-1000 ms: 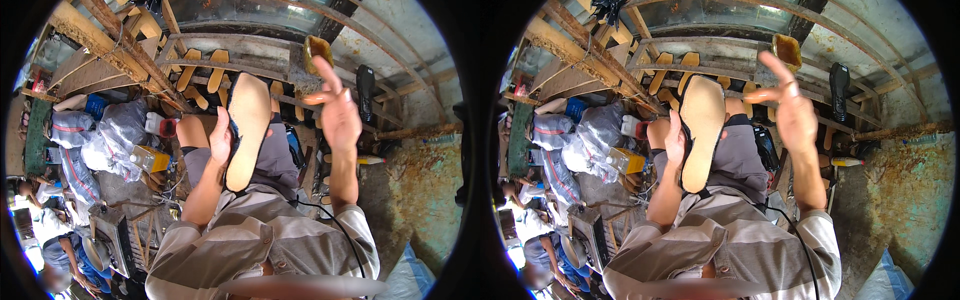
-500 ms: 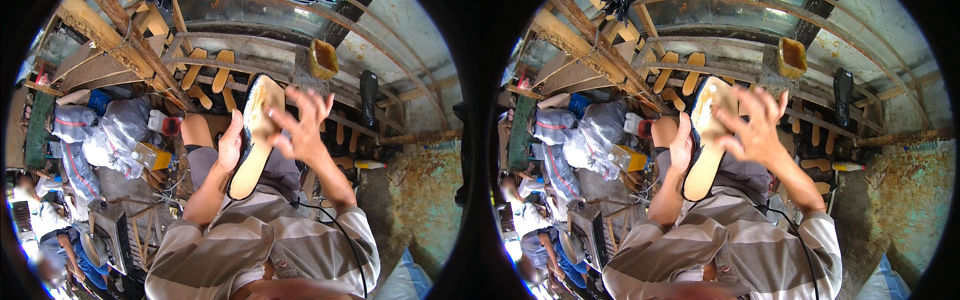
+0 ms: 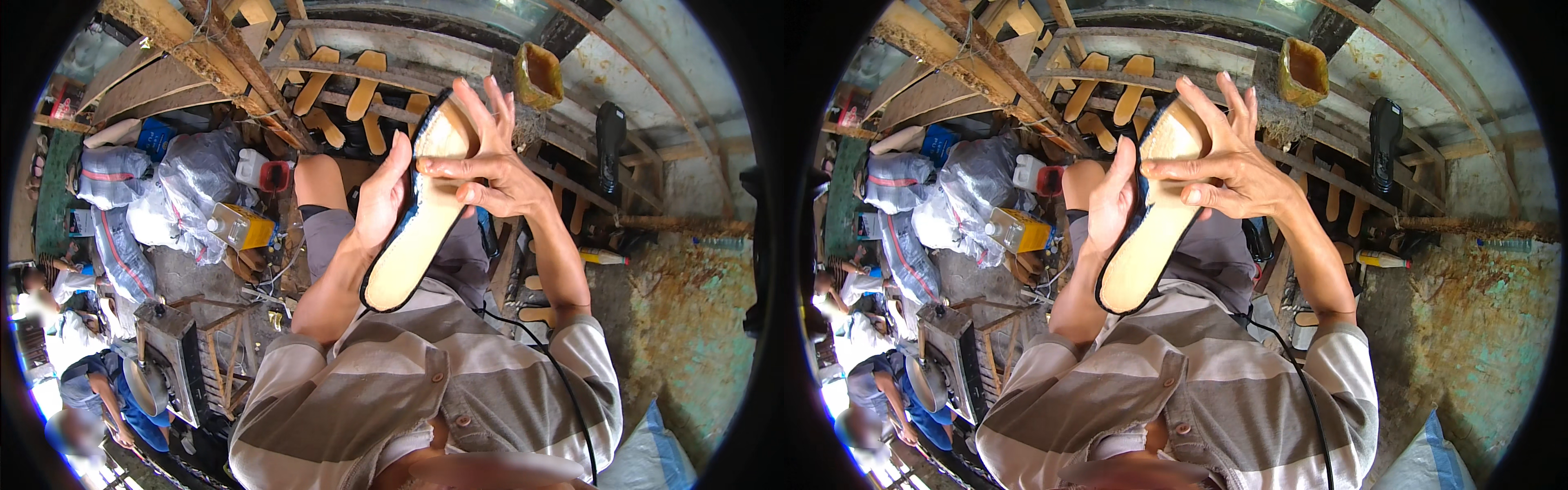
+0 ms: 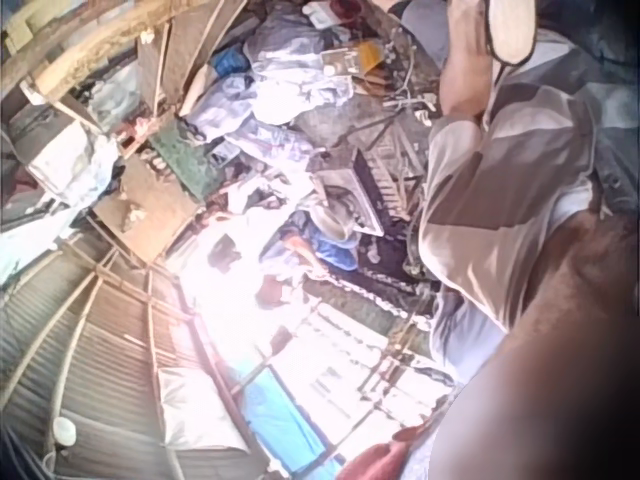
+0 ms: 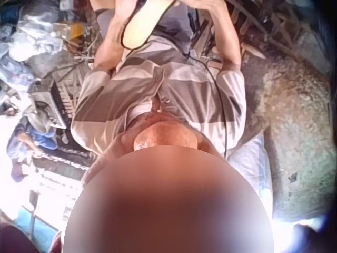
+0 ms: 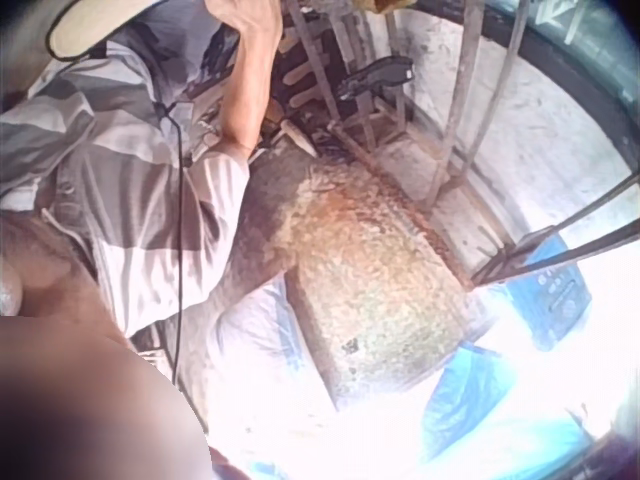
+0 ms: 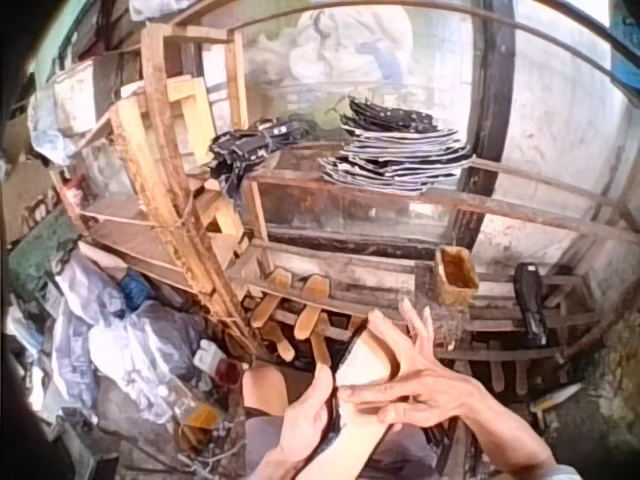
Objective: The person repeatedly dips a sponge into a container of glue and spreads it over the insole of a black sandal. They rotate the sandal to cover different areas and occasionally set it down on a nearby rack before picking it up again to continue applying glue.
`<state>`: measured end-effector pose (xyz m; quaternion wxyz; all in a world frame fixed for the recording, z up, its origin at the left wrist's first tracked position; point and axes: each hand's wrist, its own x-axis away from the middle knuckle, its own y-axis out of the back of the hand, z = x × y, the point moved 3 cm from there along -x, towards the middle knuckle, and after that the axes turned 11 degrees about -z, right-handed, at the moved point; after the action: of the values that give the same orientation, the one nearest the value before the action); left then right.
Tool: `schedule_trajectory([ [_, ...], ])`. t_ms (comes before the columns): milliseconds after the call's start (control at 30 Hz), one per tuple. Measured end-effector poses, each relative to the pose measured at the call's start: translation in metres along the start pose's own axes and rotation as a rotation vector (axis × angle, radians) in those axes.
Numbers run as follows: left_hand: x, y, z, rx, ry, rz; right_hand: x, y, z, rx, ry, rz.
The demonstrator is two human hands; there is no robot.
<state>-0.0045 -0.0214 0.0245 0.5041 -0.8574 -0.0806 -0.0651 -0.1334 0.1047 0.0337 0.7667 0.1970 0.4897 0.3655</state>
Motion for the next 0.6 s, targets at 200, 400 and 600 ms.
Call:
schedule_trajectory([
  [200,-0.022,-0.004,-0.02,0.122,-0.243,-0.073,0.018,-0.025,0.014,-0.075,-0.152,-0.127],
  [400,-0.036,0.002,-0.022,0.113,-0.325,-0.161,0.031,-0.044,0.041,0.063,-0.237,-0.263],
  [600,-0.048,0.016,-0.026,0.135,-0.343,-0.249,0.043,-0.05,0.072,0.425,0.03,-0.321],
])
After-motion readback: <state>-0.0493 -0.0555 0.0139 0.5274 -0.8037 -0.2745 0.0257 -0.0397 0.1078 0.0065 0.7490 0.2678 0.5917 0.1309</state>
